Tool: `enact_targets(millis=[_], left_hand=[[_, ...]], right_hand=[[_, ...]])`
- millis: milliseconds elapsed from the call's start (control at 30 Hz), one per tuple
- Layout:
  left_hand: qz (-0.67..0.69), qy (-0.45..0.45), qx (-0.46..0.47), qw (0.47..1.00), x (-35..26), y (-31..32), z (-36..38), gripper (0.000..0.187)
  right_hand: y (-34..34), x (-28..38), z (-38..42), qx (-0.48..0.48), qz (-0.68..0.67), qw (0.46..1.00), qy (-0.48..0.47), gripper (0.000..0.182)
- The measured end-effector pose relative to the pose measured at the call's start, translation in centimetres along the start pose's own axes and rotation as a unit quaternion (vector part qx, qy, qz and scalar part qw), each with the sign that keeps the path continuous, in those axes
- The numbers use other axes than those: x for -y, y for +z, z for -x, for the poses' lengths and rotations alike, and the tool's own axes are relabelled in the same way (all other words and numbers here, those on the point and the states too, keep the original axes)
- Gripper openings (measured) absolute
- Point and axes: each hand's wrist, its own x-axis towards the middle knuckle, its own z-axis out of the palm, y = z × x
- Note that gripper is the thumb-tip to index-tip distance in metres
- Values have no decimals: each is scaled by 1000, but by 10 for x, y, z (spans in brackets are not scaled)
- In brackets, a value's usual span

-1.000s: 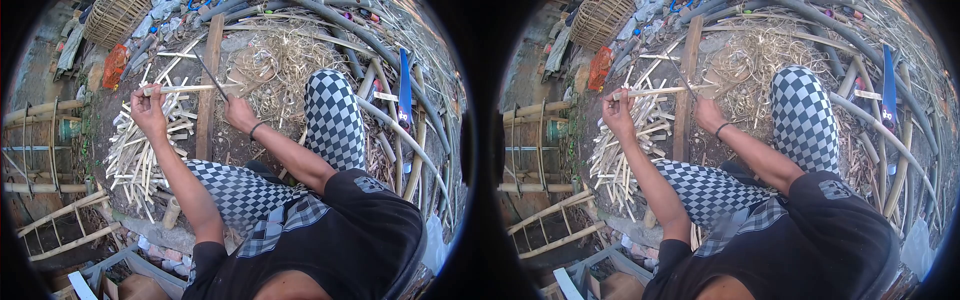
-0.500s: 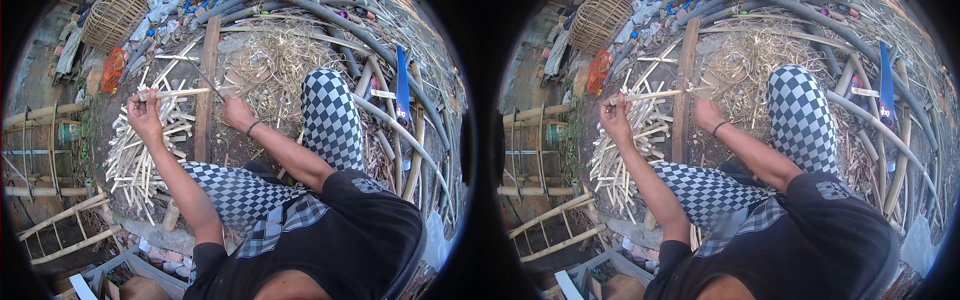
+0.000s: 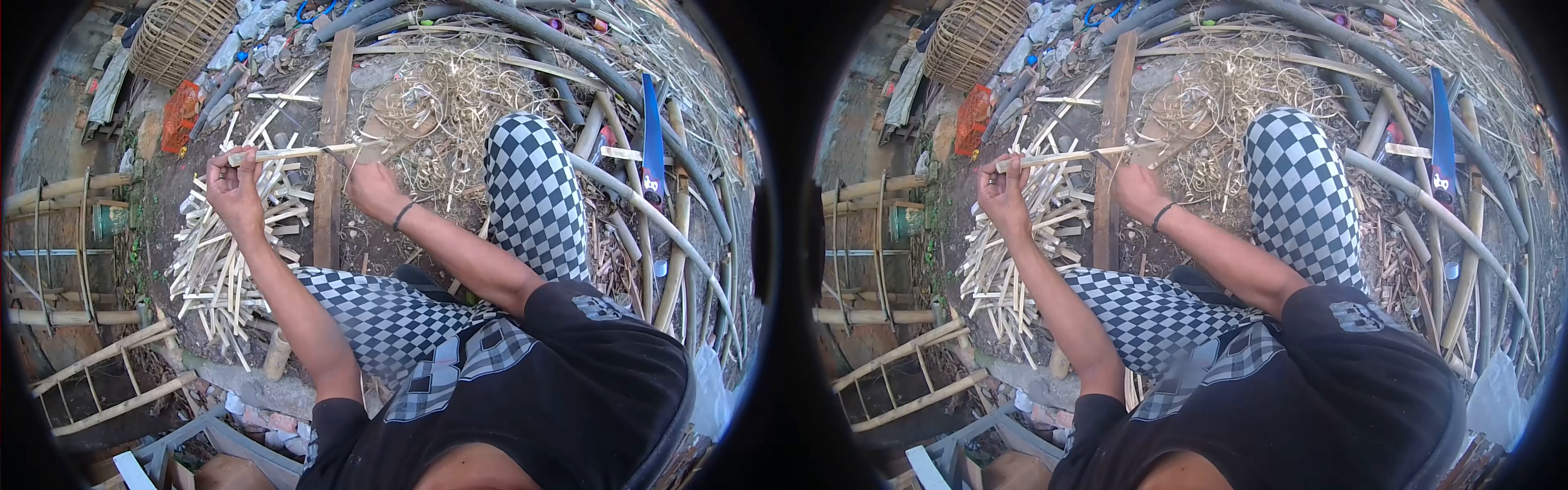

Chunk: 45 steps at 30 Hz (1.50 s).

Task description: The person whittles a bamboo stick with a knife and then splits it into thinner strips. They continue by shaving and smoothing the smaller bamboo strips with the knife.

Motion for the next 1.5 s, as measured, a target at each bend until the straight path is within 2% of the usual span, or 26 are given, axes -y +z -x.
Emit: enact_targets(millis=[67, 133, 200, 267, 367, 433, 467, 500, 600, 667, 733, 867, 933, 1067, 1133, 1267, 1300, 1333, 1367, 1433, 1467, 1500], left_hand=[[9, 6, 9, 1000, -3, 1, 2, 23], [6, 13, 15, 1000, -4, 5, 2, 23], [-16, 22, 12, 1000, -3, 4, 0, 22], [-1, 14, 9, 1000, 4, -1, 3, 22], [-8, 3, 21, 1000, -4, 6, 1, 23], [2, 15, 20, 1000, -3, 9, 1, 22], [-1, 10, 18, 1000, -6, 9, 1, 21], [-2, 6, 16, 1000, -7, 9, 1, 21], [25, 8, 17, 1000, -10, 11, 0, 22], [24, 10, 14, 1000, -8, 9, -2, 23], [20, 9, 14, 1000, -5, 4, -2, 23], [15, 19, 5, 1000, -1, 1, -3, 23], [4, 31, -16, 999, -3, 4, 1, 21], [1, 27, -81, 996, -6, 5, -1, 17], [-4, 36, -106, 994, 2, -4, -6, 17], [27, 31, -164, 986, 19, -22, -16, 18], [45, 16, -182, 982, 20, -25, -15, 19], [35, 5, -196, 980, 19, -26, -16, 13], [35, 5, -196, 980, 21, -30, -17, 13], [35, -6, -198, 980, 24, -39, -19, 18], [35, -6, -199, 979, 27, -43, -19, 18], [23, -15, -215, 976, 27, -45, -19, 18]], right_hand=[[-5, 13, 11, -10, -24, 999, -26, 26], [10, 3, 9, -93, -72, 986, -116, 26], [42, -45, -8, -20, -4, 999, 41, 23], [62, -122, -25, 39, 69, 994, 77, 30], [54, -98, -22, 48, 59, 989, 130, 34], [41, -70, -17, 55, 70, 991, 102, 30], [31, -55, -13, 26, 42, 997, 62, 28], [30, -50, -10, -3, 11, 1000, 22, 26], [31, -54, -4, -42, -23, 999, -23, 23], [60, -92, 3, -33, -12, 998, 56, 24], [105, -164, 5, 16, 53, 979, 197, 26], [86, -167, 22, 46, 74, 971, 221, 28], [96, -166, 21, 64, -68, 962, 257, 27], [105, -178, 27, 3, -55, 970, 235, 30], [108, -186, 26, -17, -54, 960, 274, 35], [116, -189, 18, 17, -152, 944, 292, 40], [91, -166, 24, 44, -217, 923, 314, 41], [78, -150, 26, 71, -281, 897, 333, 42], [82, -146, 26, 71, -281, 897, 333, 42], [88, -142, 24, 47, -419, 836, 350, 39], [90, -142, 24, 47, -418, 837, 350, 39], [80, -134, 25, 73, -453, 812, 361, 36]])
